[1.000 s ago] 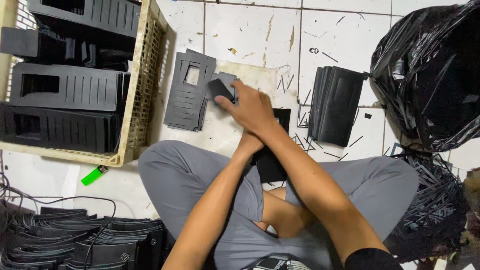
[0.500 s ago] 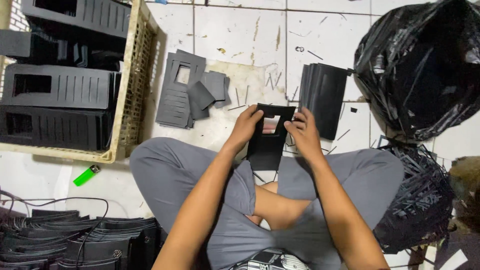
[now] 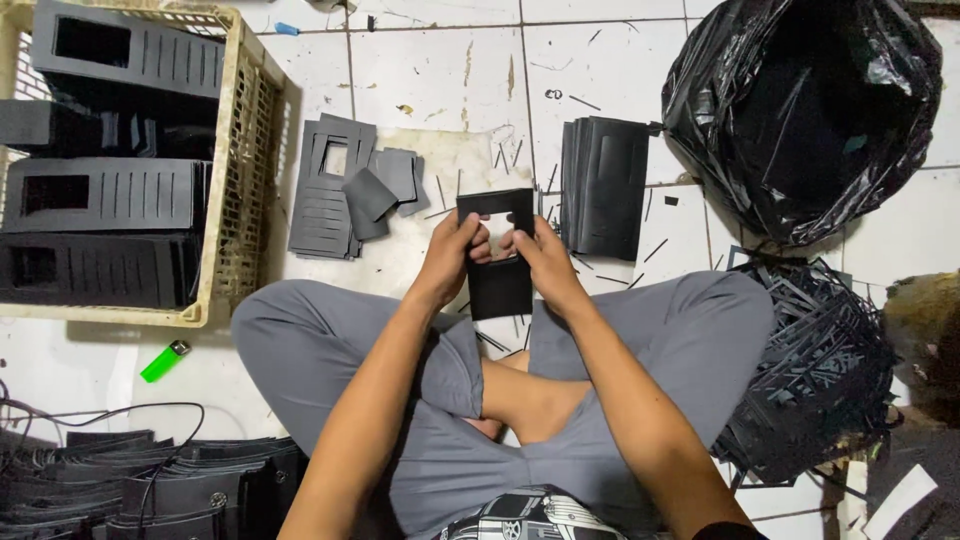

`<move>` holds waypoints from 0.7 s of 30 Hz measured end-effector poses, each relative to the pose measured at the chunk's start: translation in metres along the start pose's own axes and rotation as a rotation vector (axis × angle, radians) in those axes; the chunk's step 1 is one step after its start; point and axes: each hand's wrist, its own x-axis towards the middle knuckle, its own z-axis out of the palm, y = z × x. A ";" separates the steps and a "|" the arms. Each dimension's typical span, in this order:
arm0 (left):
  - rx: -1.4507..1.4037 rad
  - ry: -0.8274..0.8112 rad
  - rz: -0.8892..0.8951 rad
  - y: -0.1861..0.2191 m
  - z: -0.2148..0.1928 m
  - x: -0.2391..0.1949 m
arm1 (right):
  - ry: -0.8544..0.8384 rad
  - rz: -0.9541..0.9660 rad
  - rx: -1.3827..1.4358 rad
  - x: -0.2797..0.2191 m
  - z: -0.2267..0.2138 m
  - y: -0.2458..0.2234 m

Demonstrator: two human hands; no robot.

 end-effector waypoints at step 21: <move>0.671 0.763 0.285 0.049 -0.059 -0.015 | 0.658 -0.150 -1.053 0.044 -0.171 -0.032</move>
